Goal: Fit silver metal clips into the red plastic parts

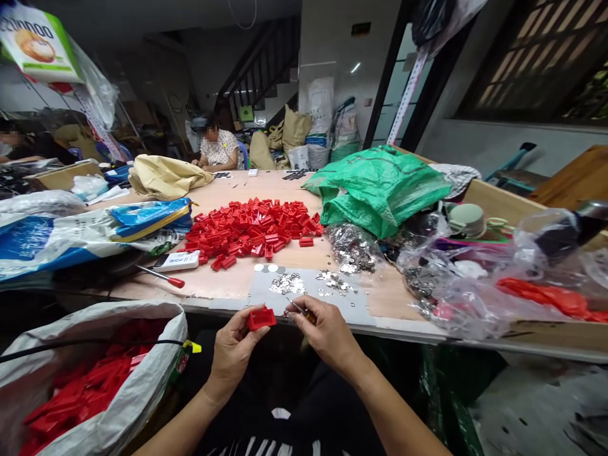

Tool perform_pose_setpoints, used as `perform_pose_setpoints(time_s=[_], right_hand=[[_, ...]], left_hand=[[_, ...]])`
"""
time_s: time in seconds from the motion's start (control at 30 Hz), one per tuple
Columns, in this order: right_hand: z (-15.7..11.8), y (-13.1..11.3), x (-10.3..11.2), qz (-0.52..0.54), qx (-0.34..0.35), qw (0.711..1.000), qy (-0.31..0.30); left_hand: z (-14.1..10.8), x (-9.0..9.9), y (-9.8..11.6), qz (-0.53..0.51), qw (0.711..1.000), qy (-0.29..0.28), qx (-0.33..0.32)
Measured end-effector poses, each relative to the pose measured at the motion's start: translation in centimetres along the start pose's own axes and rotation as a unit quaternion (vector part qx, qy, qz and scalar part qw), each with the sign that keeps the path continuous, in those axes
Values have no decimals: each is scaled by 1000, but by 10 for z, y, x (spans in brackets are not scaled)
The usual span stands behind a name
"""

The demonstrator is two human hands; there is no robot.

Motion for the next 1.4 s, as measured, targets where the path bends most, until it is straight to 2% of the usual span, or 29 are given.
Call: perform_pose_setpoints(time_s=[0.2, 0.37, 0.83, 1.1, 1.27, 1.4], right_hand=[[3, -14, -20, -26, 61, 997, -29], [4, -14, -26, -50, 78, 995, -47], [5, -22, -21, -66, 126, 986, -82], [15, -27, -15, -51, 102, 981, -155], [16, -28, -15, -19, 96, 986, -138], [12, -18, -10, 27, 33, 996, -83]], left_hand=[[-6, 3, 16, 105, 985, 45, -127], [-10, 1, 24, 132, 974, 45, -181], [-14, 0, 23, 128, 972, 48, -190], [-16, -2, 28, 121, 974, 32, -189], [-15, 0, 27, 95, 984, 28, -148], [-14, 3, 27, 86, 989, 33, -118]])
Point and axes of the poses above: each hand's wrist, its own z-axis towards the middle knuckle, its own x-axis out of the back of the hand, y = z × x, the point moved 4 cm from there along z, towards the middle knuckle, and after that the axes turned 12 degrees about x, right-handed, at the moved point
